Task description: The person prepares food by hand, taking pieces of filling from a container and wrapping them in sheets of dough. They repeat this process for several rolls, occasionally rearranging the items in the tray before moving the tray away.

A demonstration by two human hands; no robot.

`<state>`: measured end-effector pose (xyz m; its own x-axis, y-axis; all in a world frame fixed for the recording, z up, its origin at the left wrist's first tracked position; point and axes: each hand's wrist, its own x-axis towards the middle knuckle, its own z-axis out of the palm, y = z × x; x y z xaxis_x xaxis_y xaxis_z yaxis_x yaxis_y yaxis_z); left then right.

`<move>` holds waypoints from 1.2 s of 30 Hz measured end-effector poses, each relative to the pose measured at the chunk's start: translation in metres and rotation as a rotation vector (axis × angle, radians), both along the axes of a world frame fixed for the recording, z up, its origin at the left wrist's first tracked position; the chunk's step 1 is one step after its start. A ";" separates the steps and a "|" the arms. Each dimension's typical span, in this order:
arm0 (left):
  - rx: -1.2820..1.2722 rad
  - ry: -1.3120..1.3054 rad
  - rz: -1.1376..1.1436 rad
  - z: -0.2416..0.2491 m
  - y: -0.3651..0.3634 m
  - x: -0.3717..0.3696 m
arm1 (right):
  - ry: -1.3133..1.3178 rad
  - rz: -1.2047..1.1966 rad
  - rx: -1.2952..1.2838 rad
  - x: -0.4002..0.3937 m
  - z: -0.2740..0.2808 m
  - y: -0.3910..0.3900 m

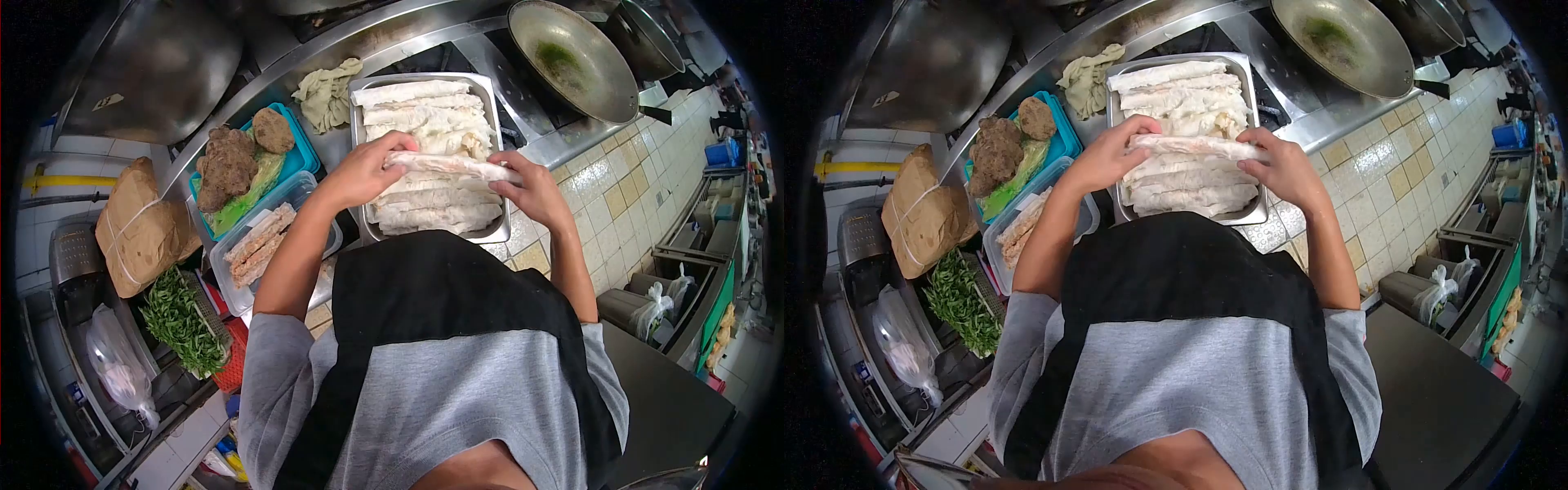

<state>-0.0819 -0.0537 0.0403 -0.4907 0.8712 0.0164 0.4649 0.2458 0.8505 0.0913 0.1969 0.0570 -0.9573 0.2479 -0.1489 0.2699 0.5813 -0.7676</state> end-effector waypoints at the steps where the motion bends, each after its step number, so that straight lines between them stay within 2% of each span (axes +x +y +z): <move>1: -0.092 -0.043 -0.006 -0.002 -0.004 0.001 | 0.016 0.049 0.085 0.002 -0.006 0.002; 3: -0.275 -0.131 -0.015 -0.012 -0.010 0.004 | 0.046 0.151 0.255 0.003 -0.024 0.005; 4: -0.391 -0.123 -0.055 -0.016 -0.011 0.007 | 0.129 0.246 0.433 0.005 -0.030 0.005; 7: -0.233 0.194 -0.067 -0.043 -0.018 0.015 | 0.329 0.271 0.564 0.002 -0.038 -0.004; 10: -0.182 0.303 -0.076 -0.048 -0.012 0.018 | 0.256 0.265 0.499 -0.002 -0.037 -0.010; 17: -0.237 0.296 -0.055 -0.042 0.003 0.022 | 0.227 0.205 0.276 -0.009 -0.052 -0.002; 20: -0.201 0.368 -0.022 -0.042 -0.001 0.019 | 0.217 0.140 0.311 -0.013 -0.048 -0.010; 23: -0.124 0.479 -0.002 -0.052 -0.006 0.021 | 0.459 0.237 0.520 -0.012 -0.046 -0.018; 25: -0.008 0.558 -0.044 -0.054 -0.009 0.024 | 0.449 0.248 0.576 -0.011 -0.053 -0.019; 29: -0.060 0.639 0.008 -0.055 -0.011 0.023 | 0.443 0.282 0.717 -0.017 -0.071 -0.015; 32: -0.031 0.657 0.040 -0.058 -0.008 0.012 | 0.326 0.270 0.761 -0.024 -0.067 -0.012; 36: 0.048 0.740 0.070 -0.052 0.002 0.005 | 0.420 0.254 0.743 -0.032 -0.066 -0.014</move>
<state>-0.0767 -0.0520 -0.0117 -0.3910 0.8283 0.4014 0.9050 0.2666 0.3315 0.0590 0.1832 -0.0091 -0.9357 -0.0862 0.3420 -0.1536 0.9725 -0.1751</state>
